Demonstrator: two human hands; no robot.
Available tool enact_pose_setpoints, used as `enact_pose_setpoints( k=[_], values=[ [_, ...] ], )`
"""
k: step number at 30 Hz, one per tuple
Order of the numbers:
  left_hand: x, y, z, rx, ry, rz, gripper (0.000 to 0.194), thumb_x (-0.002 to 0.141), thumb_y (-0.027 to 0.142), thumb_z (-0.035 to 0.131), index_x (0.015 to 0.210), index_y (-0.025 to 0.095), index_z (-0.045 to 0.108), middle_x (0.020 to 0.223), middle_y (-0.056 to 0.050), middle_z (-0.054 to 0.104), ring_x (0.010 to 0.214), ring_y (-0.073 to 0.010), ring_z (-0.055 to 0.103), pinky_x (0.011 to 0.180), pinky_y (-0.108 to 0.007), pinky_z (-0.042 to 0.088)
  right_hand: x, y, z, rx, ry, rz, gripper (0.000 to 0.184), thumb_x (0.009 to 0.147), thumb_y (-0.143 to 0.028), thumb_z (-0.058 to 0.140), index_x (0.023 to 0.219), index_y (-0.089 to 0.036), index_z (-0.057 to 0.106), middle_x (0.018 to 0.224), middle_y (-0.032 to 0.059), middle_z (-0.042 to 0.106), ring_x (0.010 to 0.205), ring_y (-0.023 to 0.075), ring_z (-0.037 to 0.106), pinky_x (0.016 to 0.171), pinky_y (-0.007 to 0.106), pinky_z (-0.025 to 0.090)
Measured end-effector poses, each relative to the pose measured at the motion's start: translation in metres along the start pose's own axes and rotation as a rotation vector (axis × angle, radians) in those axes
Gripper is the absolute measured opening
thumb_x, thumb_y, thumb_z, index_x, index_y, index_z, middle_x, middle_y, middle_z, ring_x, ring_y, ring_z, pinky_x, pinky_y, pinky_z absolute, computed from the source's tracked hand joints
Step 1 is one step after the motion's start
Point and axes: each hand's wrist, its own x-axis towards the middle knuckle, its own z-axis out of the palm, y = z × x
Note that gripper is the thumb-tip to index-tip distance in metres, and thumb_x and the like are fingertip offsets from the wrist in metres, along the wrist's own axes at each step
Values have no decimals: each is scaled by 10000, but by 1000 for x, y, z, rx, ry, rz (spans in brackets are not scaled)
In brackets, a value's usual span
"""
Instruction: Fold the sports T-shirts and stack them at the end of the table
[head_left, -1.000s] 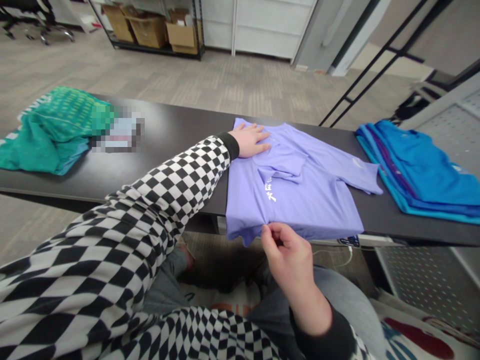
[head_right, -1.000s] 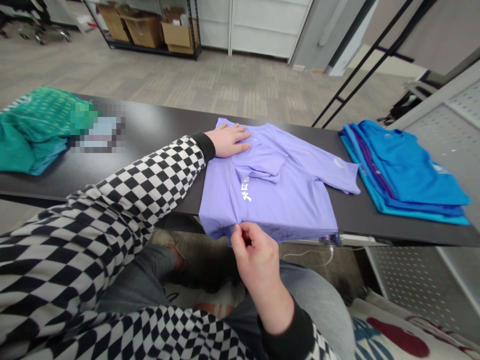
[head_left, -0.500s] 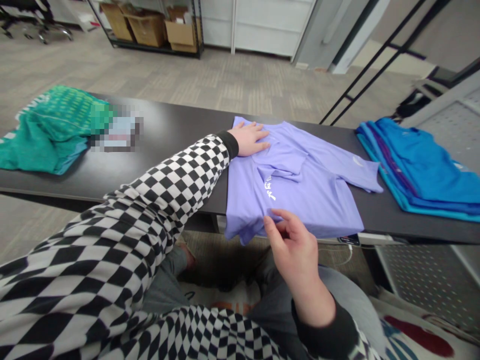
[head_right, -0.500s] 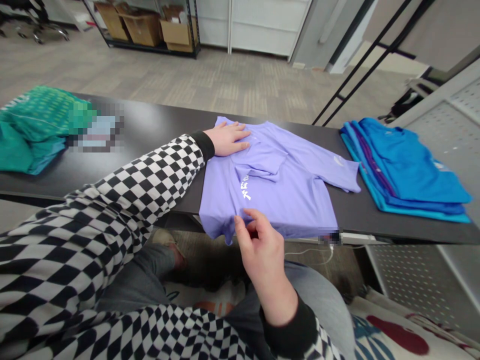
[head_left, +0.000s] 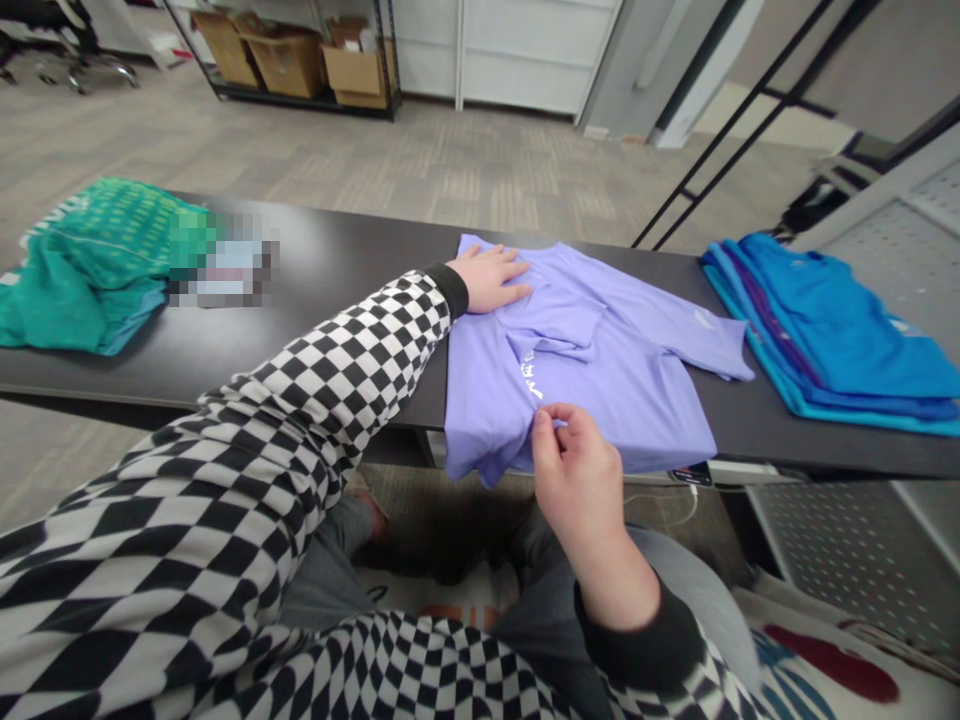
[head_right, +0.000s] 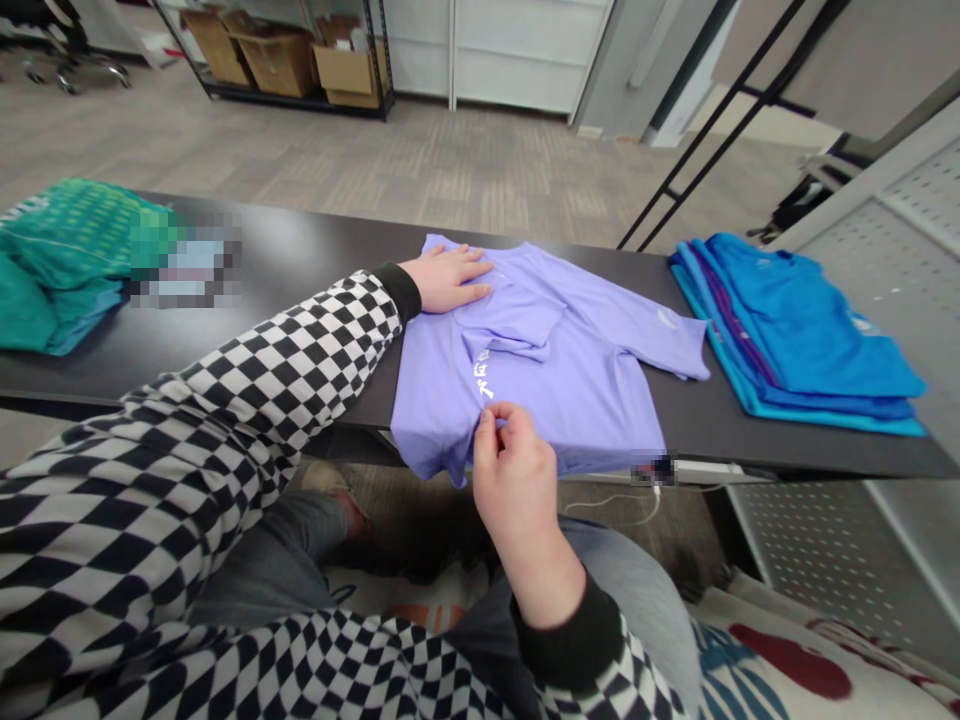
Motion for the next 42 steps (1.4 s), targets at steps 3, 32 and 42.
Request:
enact_pose_setpoints(
  k=[3, 32, 42],
  values=[
    [0, 0, 0, 8, -4, 2, 764, 1118, 662, 378, 1796, 313, 421, 1906, -74, 301, 1761, -383, 231, 1421, -652, 108, 1, 1, -1, -13, 9, 19, 262, 1109, -416, 576, 1083, -213, 740, 633, 7, 706, 605, 234, 700, 623, 337, 427],
    [2, -3, 1, 20, 0, 23, 768, 1121, 672, 357, 1805, 327, 401, 1903, -56, 314, 1754, -405, 239, 1419, -667, 105, -17, 41, -12, 271, -461, 251, 364, 1022, -562, 739, 1073, -223, 863, 950, 74, 851, 827, 267, 773, 759, 352, 558],
    [6, -7, 6, 60, 9, 16, 766, 1112, 672, 364, 1809, 356, 378, 1905, -32, 311, 1756, -416, 222, 1418, -667, 82, -13, 41, -21, 346, -489, 328, 356, 1013, -564, 721, 921, -235, 821, 787, 39, 785, 702, 241, 736, 675, 337, 543]
  ],
)
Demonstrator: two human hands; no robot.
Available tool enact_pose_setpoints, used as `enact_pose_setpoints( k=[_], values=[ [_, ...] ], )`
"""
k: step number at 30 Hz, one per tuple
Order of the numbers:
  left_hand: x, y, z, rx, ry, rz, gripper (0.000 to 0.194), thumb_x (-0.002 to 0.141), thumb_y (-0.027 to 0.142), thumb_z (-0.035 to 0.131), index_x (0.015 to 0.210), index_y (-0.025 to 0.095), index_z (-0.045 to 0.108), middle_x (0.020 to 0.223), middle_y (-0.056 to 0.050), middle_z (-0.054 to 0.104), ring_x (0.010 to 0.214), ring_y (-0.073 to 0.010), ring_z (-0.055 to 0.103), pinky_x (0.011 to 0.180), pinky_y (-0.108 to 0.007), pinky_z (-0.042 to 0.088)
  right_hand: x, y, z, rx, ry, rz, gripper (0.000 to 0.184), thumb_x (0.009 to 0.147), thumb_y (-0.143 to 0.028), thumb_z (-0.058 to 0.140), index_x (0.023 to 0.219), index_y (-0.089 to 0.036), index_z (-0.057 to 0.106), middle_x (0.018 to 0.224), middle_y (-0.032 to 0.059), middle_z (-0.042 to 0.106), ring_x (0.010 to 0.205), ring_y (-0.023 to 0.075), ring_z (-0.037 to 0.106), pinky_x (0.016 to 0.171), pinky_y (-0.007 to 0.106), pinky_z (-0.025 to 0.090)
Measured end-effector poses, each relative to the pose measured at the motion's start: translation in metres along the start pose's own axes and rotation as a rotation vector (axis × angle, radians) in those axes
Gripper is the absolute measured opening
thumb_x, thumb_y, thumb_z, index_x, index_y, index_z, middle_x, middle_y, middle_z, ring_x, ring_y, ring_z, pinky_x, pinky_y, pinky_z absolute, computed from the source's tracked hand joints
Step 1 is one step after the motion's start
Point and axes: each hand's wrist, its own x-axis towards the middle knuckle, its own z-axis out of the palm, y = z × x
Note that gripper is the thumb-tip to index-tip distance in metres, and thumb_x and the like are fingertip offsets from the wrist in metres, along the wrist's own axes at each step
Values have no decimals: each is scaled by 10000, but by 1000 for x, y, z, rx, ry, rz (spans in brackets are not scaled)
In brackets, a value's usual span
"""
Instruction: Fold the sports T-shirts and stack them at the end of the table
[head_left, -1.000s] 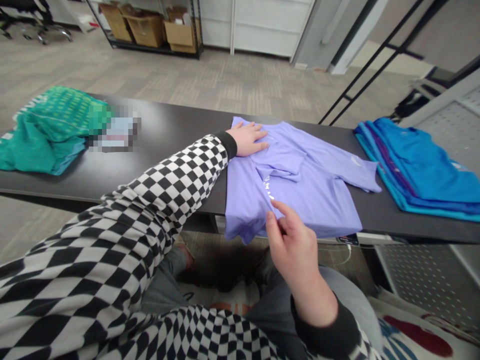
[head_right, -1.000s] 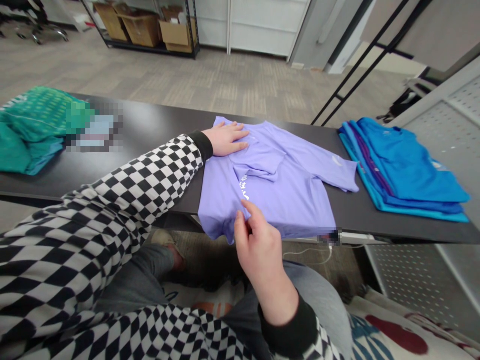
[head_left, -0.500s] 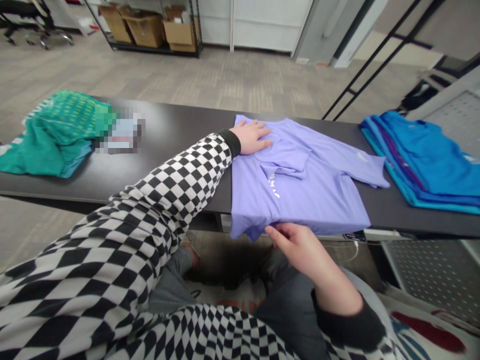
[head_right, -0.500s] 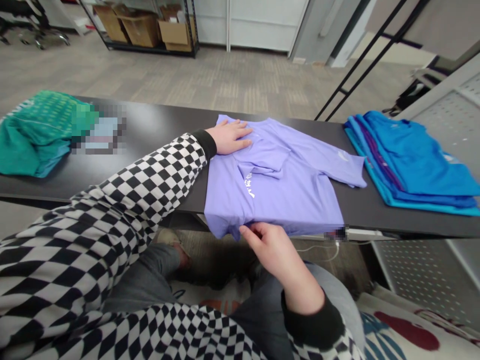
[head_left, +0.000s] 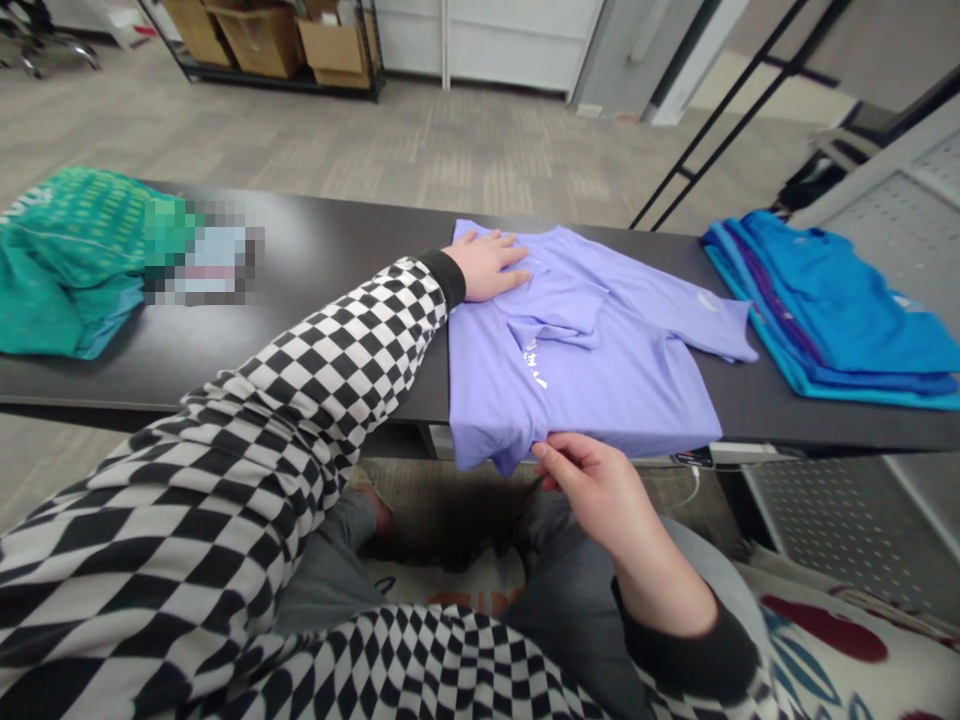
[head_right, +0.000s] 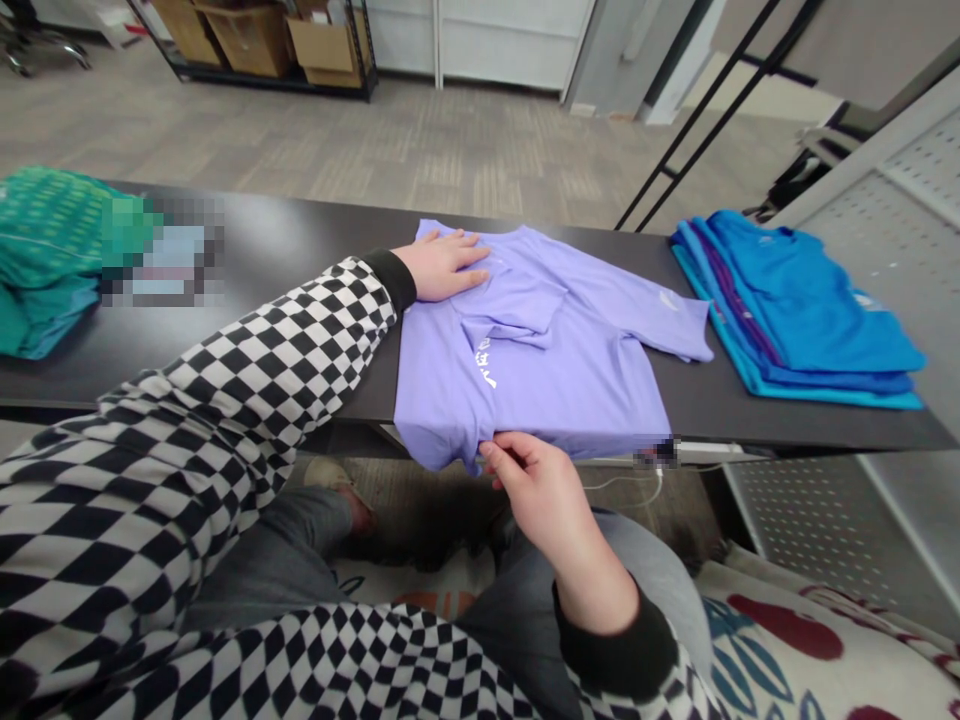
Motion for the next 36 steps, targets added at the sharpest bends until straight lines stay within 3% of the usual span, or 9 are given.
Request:
enact_pose_setpoints(
  k=[7, 12, 18, 26, 31, 36],
  values=[
    [-3, 1, -3, -35, 0, 21, 768, 1118, 682, 347, 1805, 341, 394, 1898, -49, 327, 1755, -413, 238, 1417, -672, 101, -4, -7, -12, -277, 26, -109, 315, 1053, -464, 637, 933, -237, 819, 837, 42, 811, 767, 243, 734, 728, 350, 497],
    [-5, 2, -6, -41, -9, 17, 768, 1119, 683, 337, 1803, 339, 393, 1905, -48, 308, 1761, -396, 234, 1421, -658, 109, -3, -3, 2, -224, 8, -96, 314, 1036, -492, 689, 1054, -231, 863, 966, 66, 869, 841, 259, 789, 775, 355, 533],
    [-6, 2, -7, -39, -21, 17, 776, 1118, 675, 337, 1817, 340, 365, 1909, -50, 295, 1761, -401, 224, 1424, -660, 91, -1, -3, 17, -187, 110, -117, 273, 1013, -444, 704, 954, -238, 874, 891, 60, 864, 766, 248, 780, 728, 346, 522],
    [-6, 1, -6, -52, -8, 20, 773, 1116, 696, 353, 1807, 352, 389, 1898, -55, 327, 1761, -379, 237, 1422, -646, 120, 0, -3, 19, -212, 196, -92, 266, 985, -432, 683, 891, -242, 843, 850, 75, 858, 750, 265, 784, 737, 357, 527],
    [-5, 2, -7, -56, -19, 13, 774, 1114, 686, 359, 1814, 354, 374, 1909, -41, 297, 1762, -404, 221, 1421, -656, 74, 0, -3, 22, -231, 199, -104, 285, 982, -486, 723, 937, -240, 860, 843, 82, 853, 748, 271, 781, 720, 353, 500],
    [-5, 2, -6, -43, -13, 20, 780, 1116, 690, 351, 1811, 337, 379, 1903, -59, 311, 1758, -394, 238, 1418, -652, 102, 0, -2, 28, -242, 219, -114, 322, 1024, -468, 673, 832, -238, 793, 765, 74, 812, 663, 236, 726, 672, 339, 467]
  ],
)
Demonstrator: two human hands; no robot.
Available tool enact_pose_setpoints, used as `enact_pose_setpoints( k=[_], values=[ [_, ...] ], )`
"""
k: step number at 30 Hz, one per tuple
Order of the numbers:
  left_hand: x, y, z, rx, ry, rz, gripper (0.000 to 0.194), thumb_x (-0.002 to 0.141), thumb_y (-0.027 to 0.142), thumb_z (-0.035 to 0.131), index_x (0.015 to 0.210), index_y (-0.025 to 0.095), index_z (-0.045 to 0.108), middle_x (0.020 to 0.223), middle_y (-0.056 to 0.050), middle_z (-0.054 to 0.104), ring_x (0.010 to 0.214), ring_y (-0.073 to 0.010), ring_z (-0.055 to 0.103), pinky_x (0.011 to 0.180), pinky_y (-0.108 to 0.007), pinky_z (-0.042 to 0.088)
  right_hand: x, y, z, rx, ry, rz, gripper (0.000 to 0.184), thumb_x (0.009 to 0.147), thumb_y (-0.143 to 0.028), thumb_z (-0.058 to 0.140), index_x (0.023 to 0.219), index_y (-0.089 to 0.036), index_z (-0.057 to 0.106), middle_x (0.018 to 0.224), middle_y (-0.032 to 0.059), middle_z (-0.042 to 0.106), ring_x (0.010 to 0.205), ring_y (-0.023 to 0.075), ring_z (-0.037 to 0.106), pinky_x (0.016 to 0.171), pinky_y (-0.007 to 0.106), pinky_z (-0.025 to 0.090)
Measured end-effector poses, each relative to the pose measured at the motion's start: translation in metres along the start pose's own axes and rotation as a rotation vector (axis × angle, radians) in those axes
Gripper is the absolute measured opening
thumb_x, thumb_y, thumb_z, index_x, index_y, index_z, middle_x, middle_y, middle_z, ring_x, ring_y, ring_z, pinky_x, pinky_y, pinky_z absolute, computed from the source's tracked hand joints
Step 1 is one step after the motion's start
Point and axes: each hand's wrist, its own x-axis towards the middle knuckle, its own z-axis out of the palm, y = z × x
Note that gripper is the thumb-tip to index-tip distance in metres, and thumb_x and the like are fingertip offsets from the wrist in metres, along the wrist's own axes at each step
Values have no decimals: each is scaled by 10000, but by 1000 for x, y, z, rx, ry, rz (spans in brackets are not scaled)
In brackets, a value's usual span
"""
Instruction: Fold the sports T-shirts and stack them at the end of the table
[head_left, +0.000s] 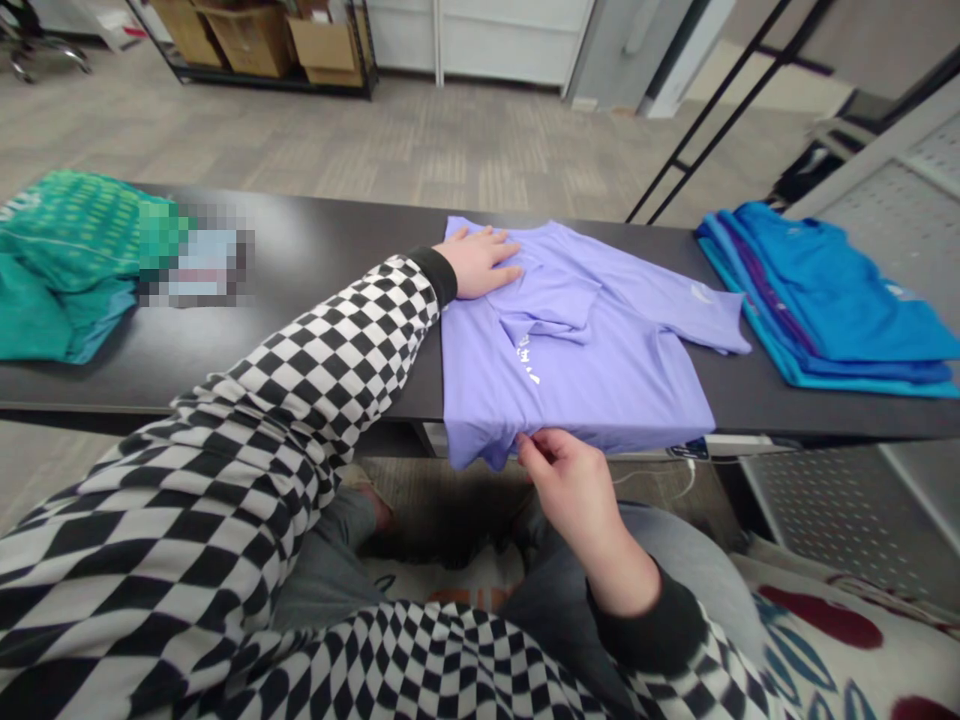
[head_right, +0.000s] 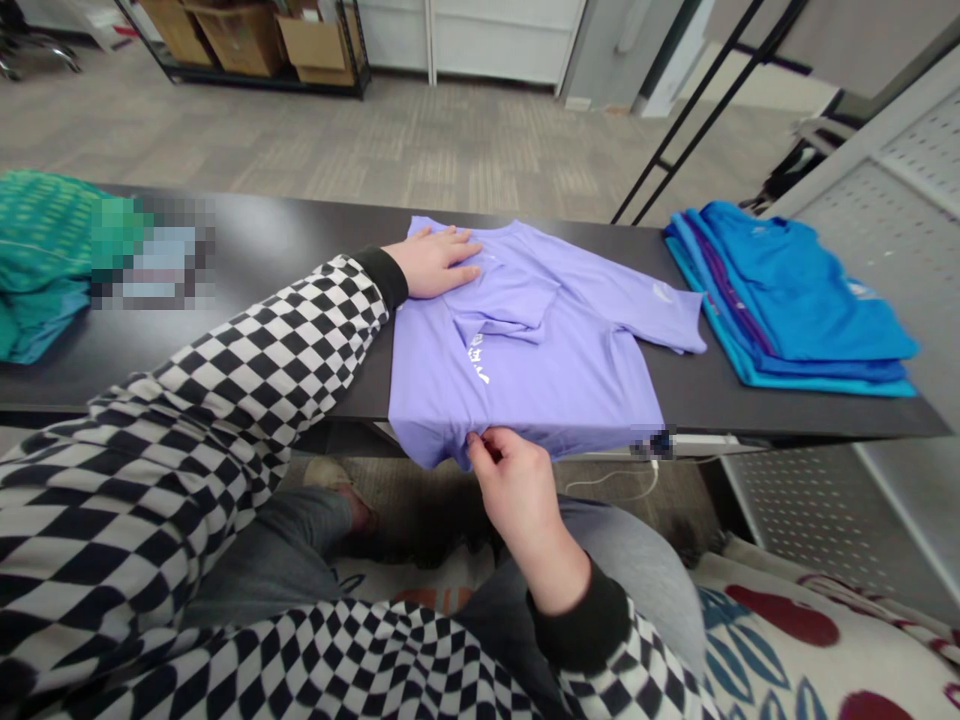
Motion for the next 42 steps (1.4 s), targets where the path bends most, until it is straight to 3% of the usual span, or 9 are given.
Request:
enact_pose_setpoints(
  k=[4, 12, 16, 21, 24, 30, 34, 38, 42],
  values=[
    [0, 0, 0, 9, 1, -10, 777, 1114, 687, 346, 1809, 341, 387, 1903, -60, 313, 1754, -397, 249, 1420, -644, 115, -1, 2, -2, -26, -21, -8, 341, 1029, -453, 656, 758, -252, 696, 673, 42, 737, 598, 207, 653, 638, 330, 430],
    [1, -2, 1, -9, 10, -14, 768, 1107, 682, 383, 1813, 383, 367, 1900, -17, 323, 1757, -423, 219, 1417, -654, 84, -1, -1, -17, -35, -121, -16, 296, 1039, -394, 574, 827, -254, 726, 792, 73, 802, 710, 243, 723, 678, 341, 460],
    [1, -1, 1, 0, -3, -13, 773, 1106, 675, 367, 1817, 371, 361, 1907, -32, 304, 1757, -411, 223, 1421, -646, 91, 3, 7, -9, 42, -212, 22, 281, 1019, -464, 652, 909, -231, 764, 834, 66, 810, 750, 248, 733, 697, 338, 479],
    [0, 0, 0, -7, -1, -3, 790, 1101, 684, 353, 1807, 332, 389, 1907, -60, 301, 1759, -404, 231, 1417, -653, 104, 12, 23, 5, 171, -304, 100, 405, 985, -586, 728, 828, -213, 741, 690, 9, 716, 628, 206, 643, 628, 318, 446],
    [0, -1, 0, -16, 4, 1, 792, 1096, 683, 363, 1806, 334, 392, 1905, -62, 306, 1756, -411, 238, 1415, -660, 95, 16, 27, 5, 60, -295, 62, 367, 982, -526, 731, 793, -212, 739, 684, 14, 716, 647, 212, 643, 644, 322, 435],
    [0, 0, 0, -37, 3, 0, 782, 1097, 686, 377, 1810, 365, 380, 1902, -28, 319, 1762, -407, 216, 1423, -644, 80, 20, 32, 2, -120, -333, -67, 255, 1024, -399, 683, 915, -205, 808, 897, 96, 841, 817, 267, 754, 762, 346, 495],
    [0, 0, 0, -34, 1, -5, 782, 1099, 690, 364, 1799, 344, 408, 1905, -50, 309, 1761, -400, 224, 1425, -647, 100, 21, 35, 7, -229, -326, -110, 125, 959, -266, 715, 905, -193, 801, 890, 105, 840, 781, 247, 733, 730, 324, 473],
    [1, 0, 0, -31, 4, -2, 787, 1102, 685, 355, 1796, 319, 417, 1905, -66, 305, 1760, -400, 230, 1424, -655, 103, 21, 31, 9, -218, -348, -84, 77, 893, -204, 747, 927, -175, 811, 900, 116, 847, 782, 248, 746, 712, 314, 473],
    [1, 0, 0, -33, 3, -1, 783, 1100, 691, 363, 1796, 337, 415, 1904, -52, 311, 1761, -401, 231, 1424, -662, 98, 22, 29, 3, -193, -370, -85, 113, 923, -199, 745, 987, -177, 836, 968, 126, 870, 851, 275, 792, 748, 322, 504]
  ],
)
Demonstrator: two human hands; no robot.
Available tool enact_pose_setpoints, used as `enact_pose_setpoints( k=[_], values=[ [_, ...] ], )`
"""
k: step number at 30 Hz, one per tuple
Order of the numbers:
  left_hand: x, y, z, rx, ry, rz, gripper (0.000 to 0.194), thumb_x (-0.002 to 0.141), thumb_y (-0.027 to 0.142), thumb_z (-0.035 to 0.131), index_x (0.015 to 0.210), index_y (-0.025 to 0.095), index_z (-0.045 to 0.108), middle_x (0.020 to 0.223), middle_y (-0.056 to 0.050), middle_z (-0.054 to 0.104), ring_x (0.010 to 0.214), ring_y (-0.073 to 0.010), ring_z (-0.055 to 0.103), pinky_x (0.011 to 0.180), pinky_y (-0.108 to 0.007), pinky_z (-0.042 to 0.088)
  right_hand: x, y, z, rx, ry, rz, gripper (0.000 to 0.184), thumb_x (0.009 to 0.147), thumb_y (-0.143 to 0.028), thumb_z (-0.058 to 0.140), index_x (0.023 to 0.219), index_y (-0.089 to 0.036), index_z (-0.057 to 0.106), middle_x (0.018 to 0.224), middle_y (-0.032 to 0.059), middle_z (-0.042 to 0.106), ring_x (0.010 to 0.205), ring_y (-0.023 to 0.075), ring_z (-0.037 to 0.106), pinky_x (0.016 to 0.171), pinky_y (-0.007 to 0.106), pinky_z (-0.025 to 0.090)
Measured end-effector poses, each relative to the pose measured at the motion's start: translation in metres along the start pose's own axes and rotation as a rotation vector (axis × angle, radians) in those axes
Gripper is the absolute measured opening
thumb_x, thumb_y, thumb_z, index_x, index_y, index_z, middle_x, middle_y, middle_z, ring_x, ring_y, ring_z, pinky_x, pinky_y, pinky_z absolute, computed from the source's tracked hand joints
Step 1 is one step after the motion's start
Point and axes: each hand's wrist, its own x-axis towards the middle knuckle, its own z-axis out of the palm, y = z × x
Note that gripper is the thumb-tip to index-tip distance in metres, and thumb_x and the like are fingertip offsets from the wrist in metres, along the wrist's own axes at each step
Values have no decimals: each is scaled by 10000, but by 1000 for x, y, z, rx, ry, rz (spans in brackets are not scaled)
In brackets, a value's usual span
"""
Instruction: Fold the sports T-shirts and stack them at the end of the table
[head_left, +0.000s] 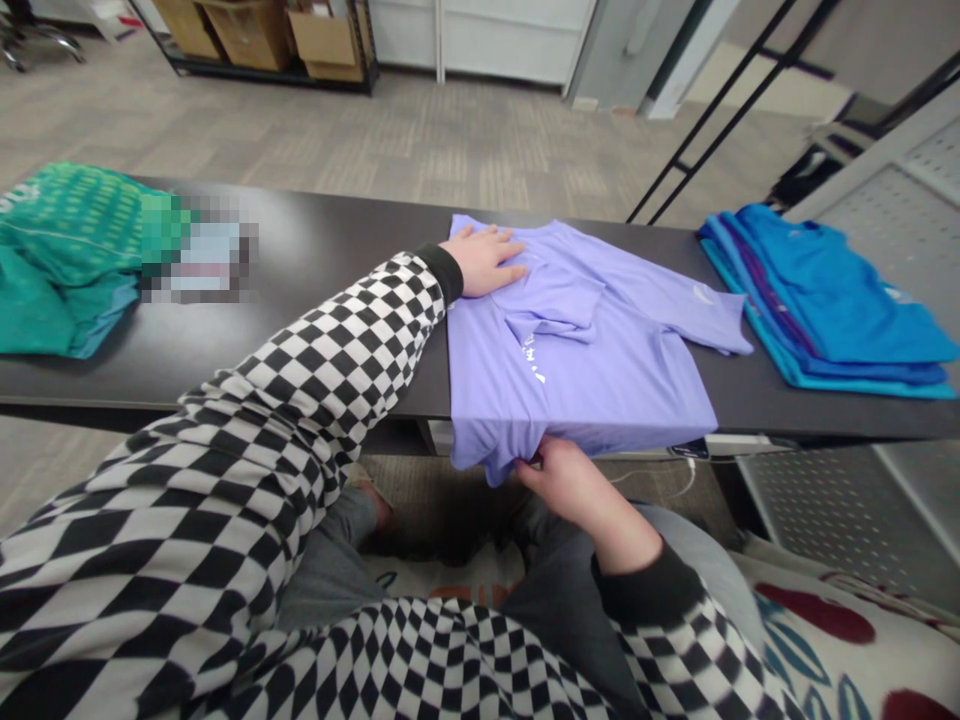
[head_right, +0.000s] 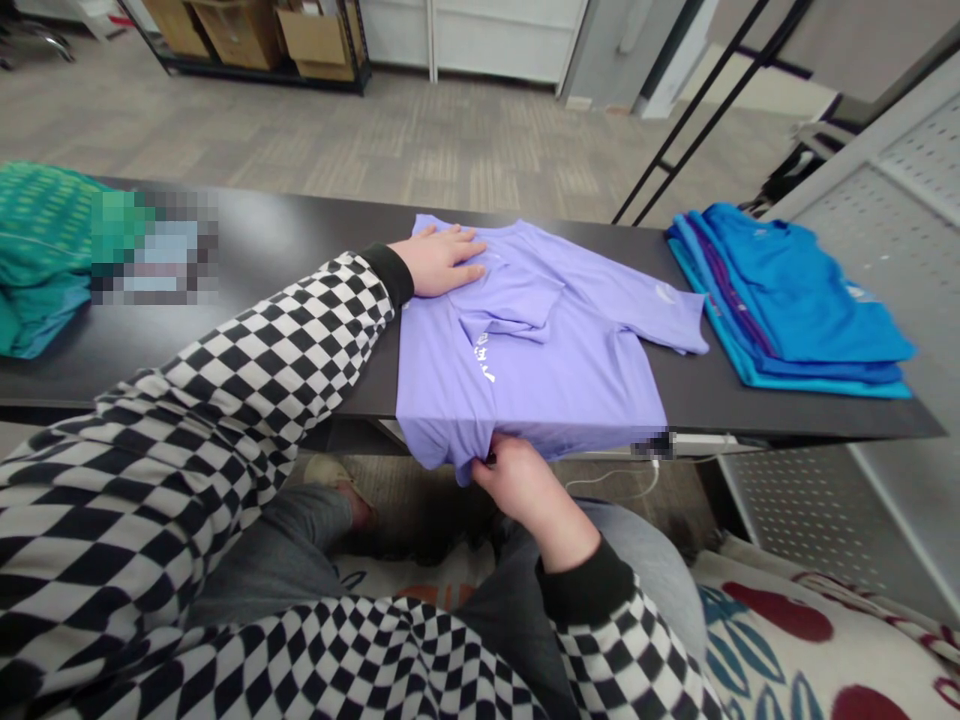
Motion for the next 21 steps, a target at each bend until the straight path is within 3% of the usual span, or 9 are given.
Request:
enact_pose_setpoints(
  k=[5, 15, 21],
  values=[
    [3, -3, 2, -4, 1, 5, 779, 1100, 705, 378, 1798, 360, 410, 1901, -36, 319, 1761, -401, 228, 1424, -665, 91, -1, 3, -9, -59, -72, -59, 126, 989, -209, 741, 1017, -196, 863, 1131, 148, 882, 1028, 311, 824, 856, 338, 540],
    [4, -4, 3, 30, 14, 11, 765, 1114, 688, 374, 1796, 342, 409, 1889, -54, 347, 1748, -414, 257, 1419, -674, 110, -2, 1, -20, -187, -184, 12, 234, 1069, -244, 669, 992, -171, 878, 1112, 171, 880, 1034, 291, 822, 885, 322, 526],
    [1, -2, 2, 30, 14, 11, 751, 1122, 682, 375, 1793, 347, 414, 1896, -47, 330, 1754, -401, 250, 1422, -659, 100, -4, 1, -23, -190, -181, 31, 288, 1085, -176, 567, 1035, -155, 849, 1132, 182, 869, 1067, 301, 818, 932, 341, 534]
  ],
)
